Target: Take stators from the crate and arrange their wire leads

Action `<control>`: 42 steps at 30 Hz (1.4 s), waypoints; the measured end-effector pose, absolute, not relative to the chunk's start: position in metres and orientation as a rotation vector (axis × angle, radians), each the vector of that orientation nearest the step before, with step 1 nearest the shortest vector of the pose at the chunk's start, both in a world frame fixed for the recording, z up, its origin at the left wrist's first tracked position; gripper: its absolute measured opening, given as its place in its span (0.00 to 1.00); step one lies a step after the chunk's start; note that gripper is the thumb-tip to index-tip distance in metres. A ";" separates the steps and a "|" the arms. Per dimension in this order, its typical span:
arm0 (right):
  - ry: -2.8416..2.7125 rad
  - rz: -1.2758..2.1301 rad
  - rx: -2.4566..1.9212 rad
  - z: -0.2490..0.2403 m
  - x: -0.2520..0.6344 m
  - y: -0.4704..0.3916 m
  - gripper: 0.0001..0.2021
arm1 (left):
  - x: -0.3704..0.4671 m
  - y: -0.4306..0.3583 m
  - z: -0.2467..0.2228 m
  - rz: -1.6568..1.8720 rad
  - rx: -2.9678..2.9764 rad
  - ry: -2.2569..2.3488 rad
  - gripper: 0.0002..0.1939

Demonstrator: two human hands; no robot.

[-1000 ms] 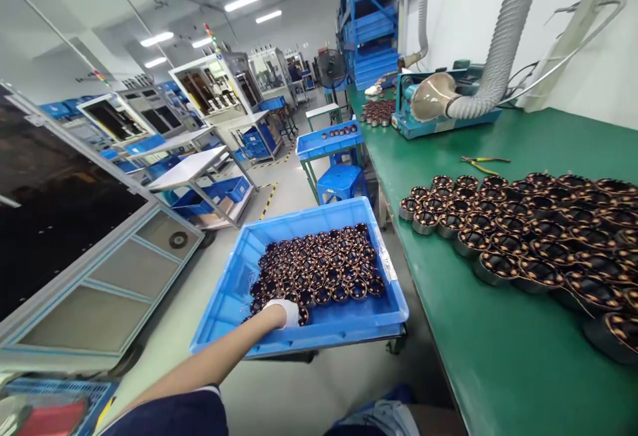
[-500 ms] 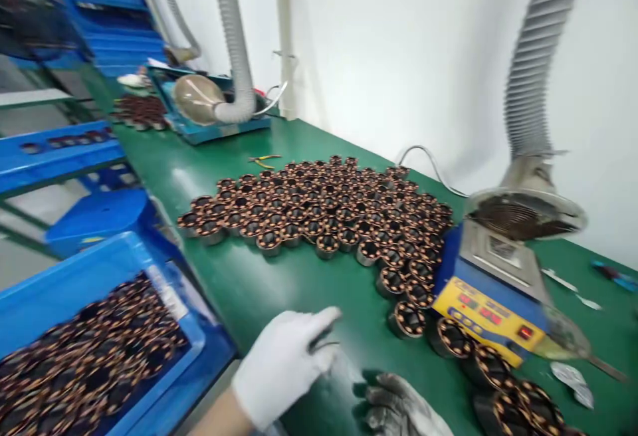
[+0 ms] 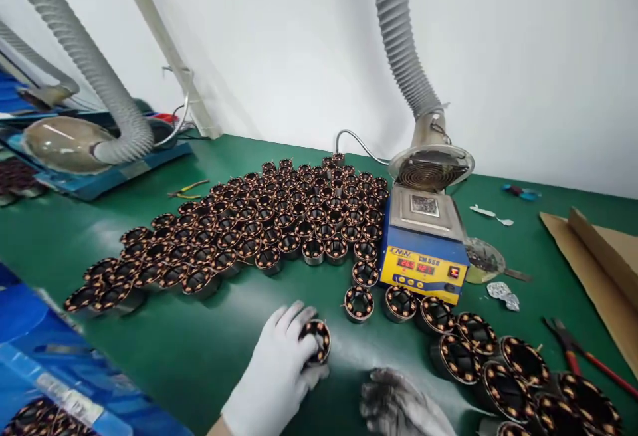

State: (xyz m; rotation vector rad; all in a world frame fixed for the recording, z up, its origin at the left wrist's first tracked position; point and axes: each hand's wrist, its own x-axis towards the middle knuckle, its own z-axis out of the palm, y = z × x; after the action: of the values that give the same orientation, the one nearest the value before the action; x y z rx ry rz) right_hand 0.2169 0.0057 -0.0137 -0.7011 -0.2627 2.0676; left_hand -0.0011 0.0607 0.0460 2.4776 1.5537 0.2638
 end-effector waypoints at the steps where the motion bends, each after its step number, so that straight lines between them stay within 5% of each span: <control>1: -0.259 1.999 -0.682 -0.013 0.212 0.004 0.17 | -0.005 0.050 0.045 0.286 2.451 1.497 0.11; 7: -0.257 2.206 -0.480 0.007 0.179 -0.006 0.22 | 0.011 0.025 0.034 0.490 1.847 1.112 0.17; 11: -0.118 2.105 -0.559 0.009 0.181 -0.010 0.14 | 0.033 0.021 0.024 0.571 1.780 1.247 0.44; 13: -0.097 2.058 -0.580 0.007 0.185 -0.011 0.14 | 0.034 0.019 0.026 0.591 1.912 1.192 0.49; 17: -0.121 2.076 -0.554 0.009 0.186 -0.009 0.14 | 0.034 0.026 0.038 0.718 2.031 1.078 0.35; 21: -0.163 2.153 -0.471 0.014 0.184 -0.006 0.17 | 0.046 0.037 0.041 0.861 1.635 1.047 0.06; 25: -0.226 2.210 -0.466 0.011 0.187 -0.008 0.21 | 0.047 0.045 0.042 0.946 0.895 1.315 0.17; 30: -0.218 2.129 -0.564 0.006 0.182 -0.009 0.21 | 0.052 0.035 0.051 0.698 1.063 1.365 0.15; 34: -0.238 2.077 -0.615 0.008 0.177 -0.009 0.24 | 0.069 0.027 0.044 0.931 0.922 1.421 0.07; 39: -0.139 2.183 -0.471 0.009 0.183 -0.010 0.22 | 0.051 0.037 0.030 1.273 0.476 1.316 0.14; 42: -0.029 2.239 -0.406 0.009 0.185 -0.009 0.23 | 0.036 0.032 0.026 1.111 0.714 1.280 0.22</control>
State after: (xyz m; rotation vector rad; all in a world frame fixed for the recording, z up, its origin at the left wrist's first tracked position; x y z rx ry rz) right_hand 0.1851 -0.0090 0.0089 -0.4059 -0.0290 2.2390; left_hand 0.0357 0.0317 0.0262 0.7144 1.2803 1.1114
